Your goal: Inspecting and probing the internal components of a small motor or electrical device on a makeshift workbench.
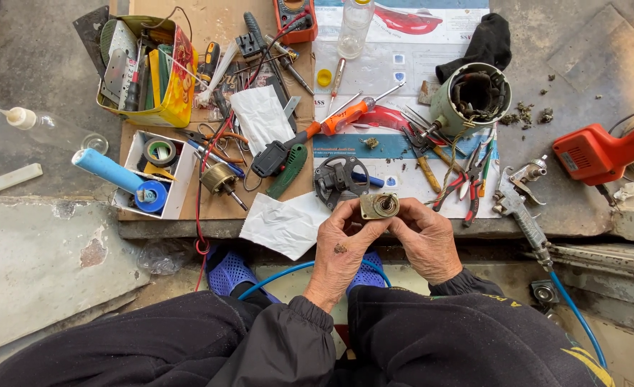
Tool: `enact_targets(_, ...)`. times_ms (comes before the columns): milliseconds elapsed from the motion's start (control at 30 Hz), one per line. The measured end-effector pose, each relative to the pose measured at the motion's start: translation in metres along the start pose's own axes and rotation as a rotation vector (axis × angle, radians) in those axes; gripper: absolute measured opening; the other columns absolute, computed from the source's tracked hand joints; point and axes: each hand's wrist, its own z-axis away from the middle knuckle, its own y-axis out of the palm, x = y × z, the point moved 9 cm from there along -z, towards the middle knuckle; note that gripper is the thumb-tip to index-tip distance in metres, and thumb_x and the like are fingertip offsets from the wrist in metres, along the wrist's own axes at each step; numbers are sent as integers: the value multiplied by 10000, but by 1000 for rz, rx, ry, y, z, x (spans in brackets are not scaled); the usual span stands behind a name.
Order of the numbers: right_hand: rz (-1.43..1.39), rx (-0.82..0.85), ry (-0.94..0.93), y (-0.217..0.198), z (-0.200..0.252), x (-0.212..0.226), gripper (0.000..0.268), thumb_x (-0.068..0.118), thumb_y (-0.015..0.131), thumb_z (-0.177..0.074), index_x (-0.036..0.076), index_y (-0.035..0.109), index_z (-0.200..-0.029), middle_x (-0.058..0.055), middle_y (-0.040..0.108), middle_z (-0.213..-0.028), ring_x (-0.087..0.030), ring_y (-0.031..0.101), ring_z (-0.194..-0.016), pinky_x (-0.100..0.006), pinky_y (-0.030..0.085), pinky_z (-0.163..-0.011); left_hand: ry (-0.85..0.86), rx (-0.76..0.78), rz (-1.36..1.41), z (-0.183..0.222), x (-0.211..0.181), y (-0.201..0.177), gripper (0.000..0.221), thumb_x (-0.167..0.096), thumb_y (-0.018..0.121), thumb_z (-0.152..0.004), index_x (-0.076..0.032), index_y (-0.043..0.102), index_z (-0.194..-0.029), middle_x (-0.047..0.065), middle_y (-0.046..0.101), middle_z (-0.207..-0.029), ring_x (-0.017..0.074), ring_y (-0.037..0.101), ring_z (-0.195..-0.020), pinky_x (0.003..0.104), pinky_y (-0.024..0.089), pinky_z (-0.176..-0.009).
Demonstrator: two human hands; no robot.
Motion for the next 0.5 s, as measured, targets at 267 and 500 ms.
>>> enact_targets(267, 75, -40, -17, 1, 1, -1, 59, 93, 843, -1006, 119, 859, -1055, -82, 847, -842, -102, 747, -868, -365, 665, -854, 16, -35, 5, 2, -10, 1, 377, -276, 980, -863, -95, 817, -1151, 61, 686, -1027, 137, 695, -1003, 367, 639, -944)
enact_targets(500, 125, -72, -38, -1, 2, -10, 114, 99, 837, -1014, 118, 845, -1126, -95, 851, -891, -118, 758, -934, -407, 661, -885, 8, -90, 64, 4, -3, 3, 373, -270, 991, -853, -65, 809, -1105, 46, 655, -1043, 128, 690, -970, 350, 648, -914)
